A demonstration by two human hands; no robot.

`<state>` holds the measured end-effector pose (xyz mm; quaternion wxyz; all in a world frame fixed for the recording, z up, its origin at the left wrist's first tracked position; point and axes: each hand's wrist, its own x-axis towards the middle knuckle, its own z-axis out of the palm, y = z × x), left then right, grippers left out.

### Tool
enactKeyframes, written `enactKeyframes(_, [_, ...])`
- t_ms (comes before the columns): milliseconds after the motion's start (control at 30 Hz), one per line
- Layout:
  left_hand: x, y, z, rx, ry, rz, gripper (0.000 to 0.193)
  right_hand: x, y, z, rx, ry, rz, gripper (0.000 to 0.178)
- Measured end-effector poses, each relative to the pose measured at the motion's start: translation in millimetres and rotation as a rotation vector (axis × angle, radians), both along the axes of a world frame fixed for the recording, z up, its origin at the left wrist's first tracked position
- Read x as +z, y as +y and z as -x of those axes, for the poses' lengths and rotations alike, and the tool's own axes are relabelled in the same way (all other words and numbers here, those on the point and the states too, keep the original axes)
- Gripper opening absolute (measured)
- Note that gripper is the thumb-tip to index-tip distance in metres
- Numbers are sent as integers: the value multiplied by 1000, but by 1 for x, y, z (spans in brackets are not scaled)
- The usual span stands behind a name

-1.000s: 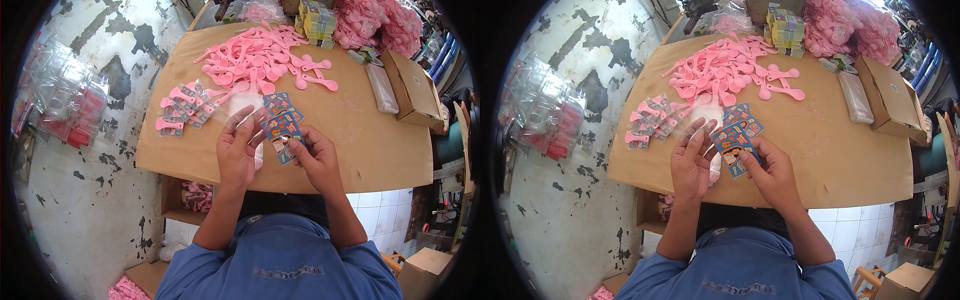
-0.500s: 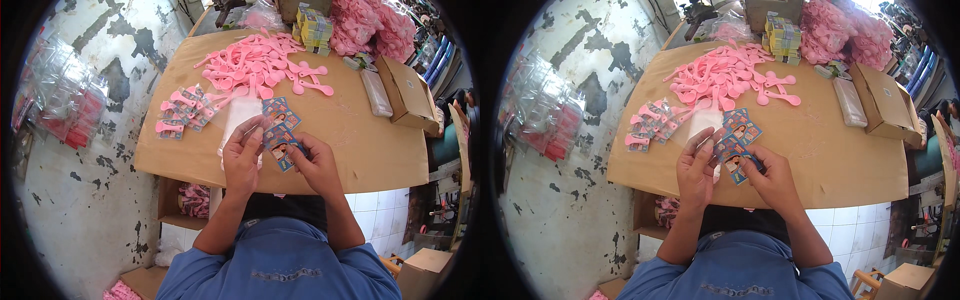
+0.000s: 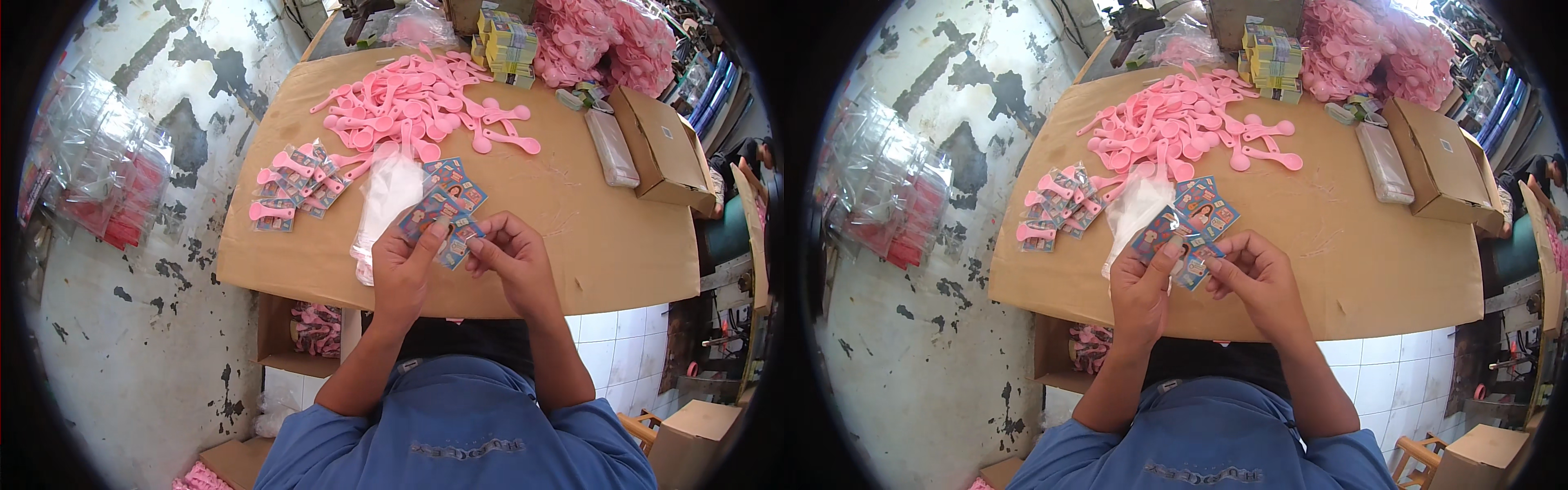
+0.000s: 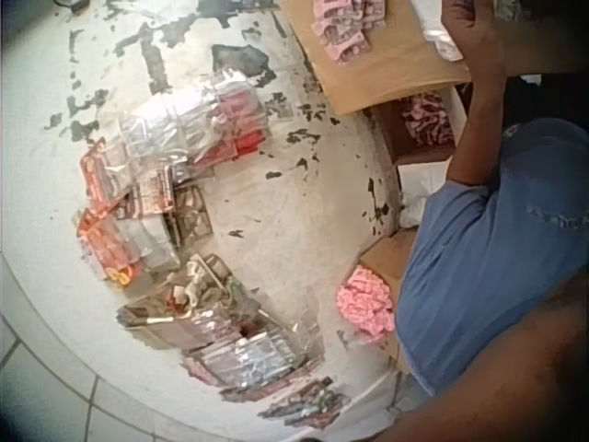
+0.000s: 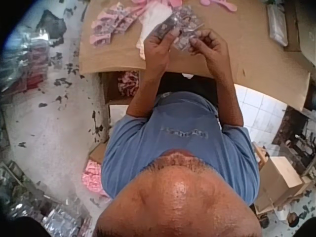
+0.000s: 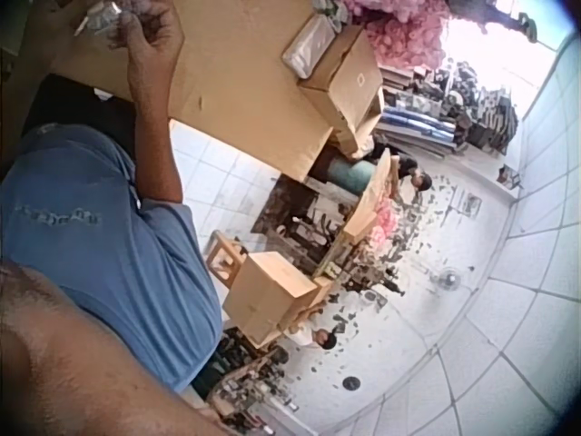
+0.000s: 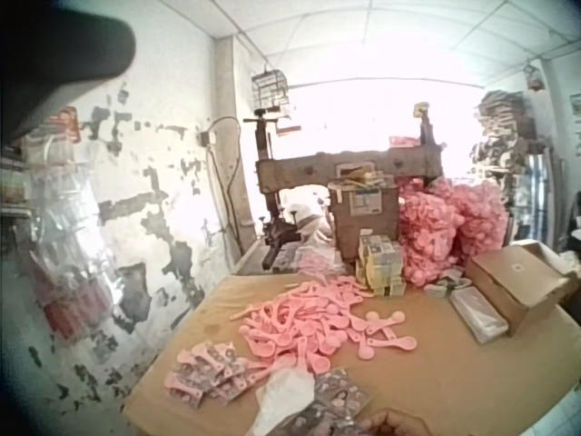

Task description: The person repeatedly picks up pink plastic spoons, places each spoon into a small clear plastic bag with a printed card, seals the bag, and sets it aside. The process is repeated multiple times in a consistent sequence.

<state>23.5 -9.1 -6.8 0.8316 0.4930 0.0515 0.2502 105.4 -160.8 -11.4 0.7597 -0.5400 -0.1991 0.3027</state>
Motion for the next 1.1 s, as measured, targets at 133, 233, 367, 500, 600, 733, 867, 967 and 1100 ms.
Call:
enactKeyframes(133, [1,-13,0,-20,42,8,25,-5,15,10,-115,-87,-137,16])
enactKeyframes(233, [0,-18,2,-11,38,-1,25,-1,26,14,-204,-152,-163,21])
enactKeyframes(367, [-6,-16,5,-51,98,-54,35,-1,27,14,-187,-121,-181,27])
enactKeyframes(500, [10,-16,-5,-38,-95,182,61,-11,18,14,-102,-23,-172,25])
enactKeyframes(600, [20,-6,-10,-97,-228,300,70,-8,13,22,-111,-16,-94,22])
enactKeyframes(733, [7,4,-18,-213,-381,388,69,5,17,32,-133,-7,-104,14])
enactKeyframes(867, [8,-5,-20,-184,-365,408,66,-5,12,25,-73,-3,-72,14])
enactKeyframes(967, [6,-12,-18,-152,-289,457,54,-8,17,25,-80,1,-66,15])
enactKeyframes(1100, [5,-3,-14,-182,-264,498,48,-17,28,28,-269,-251,-116,26])
